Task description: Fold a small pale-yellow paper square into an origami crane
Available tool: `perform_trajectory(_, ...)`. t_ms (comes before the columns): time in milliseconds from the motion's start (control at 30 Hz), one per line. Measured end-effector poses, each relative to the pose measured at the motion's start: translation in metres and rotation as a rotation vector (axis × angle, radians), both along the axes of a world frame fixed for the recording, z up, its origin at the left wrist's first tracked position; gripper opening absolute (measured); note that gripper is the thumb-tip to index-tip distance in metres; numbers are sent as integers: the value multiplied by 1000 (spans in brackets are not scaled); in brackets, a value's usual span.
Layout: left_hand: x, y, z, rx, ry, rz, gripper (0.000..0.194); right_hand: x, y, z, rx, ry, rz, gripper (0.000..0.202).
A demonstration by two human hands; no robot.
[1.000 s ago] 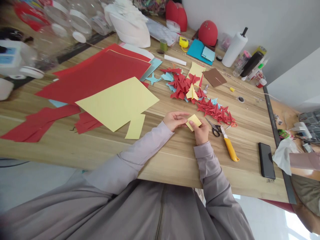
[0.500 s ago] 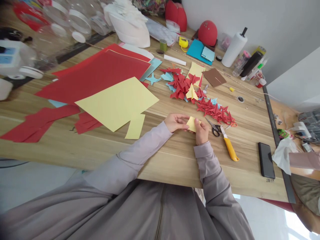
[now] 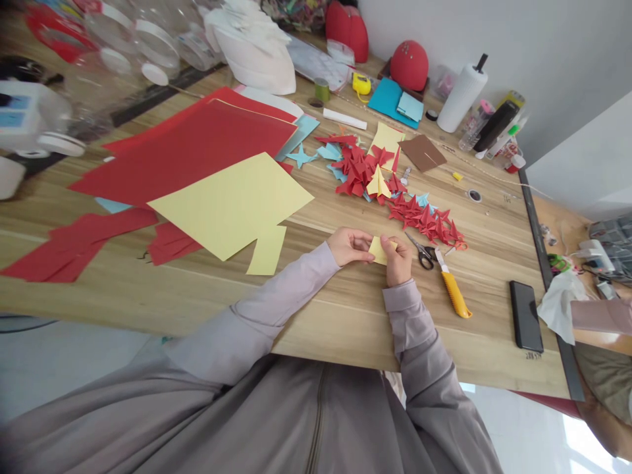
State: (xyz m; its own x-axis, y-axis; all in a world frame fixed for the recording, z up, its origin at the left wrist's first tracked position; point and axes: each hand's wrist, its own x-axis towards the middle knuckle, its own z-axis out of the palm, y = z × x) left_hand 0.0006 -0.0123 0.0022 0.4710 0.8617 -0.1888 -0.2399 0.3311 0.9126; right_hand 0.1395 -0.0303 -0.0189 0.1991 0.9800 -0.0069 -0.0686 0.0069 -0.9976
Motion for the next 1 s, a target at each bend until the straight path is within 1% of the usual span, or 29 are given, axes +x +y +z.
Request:
perform_trajectory(67,0,0,-1,-10,-1,-9,44,0,0,-1,-7,8,0,36)
perform_trajectory(167,0,2,-2,-36,-17,11,46,-1,1,1,-5,27,-20,34)
perform_trajectory(300,-1,4,-2,-81,-61,100,52,-4,0,8,-31,129,7,38)
perform_trajectory(400,-1,5,-1,-121,-81,167,53,-3,0,10,-11,153,33,33)
perform_trajectory(467,-2,5,0,-135,-85,158,52,-3,0,9,-3,132,30,35)
perform_trajectory(600,-2,3,2,-135,-81,97,48,-3,-1,8,-38,102,1,37)
perform_trajectory(767,-1,2,6,-143,-66,95,47,-5,0,9,-49,138,-21,38)
perform_trajectory(867,-1,1,7,-132,-37,95,50,-5,0,10,-23,151,21,40)
perform_trajectory(933,-1,0,6,-106,-22,82,50,-5,-1,10,-17,106,58,35)
perform_trajectory(1000,0,-1,4,-72,-3,60,47,-5,-2,11,-30,50,65,31)
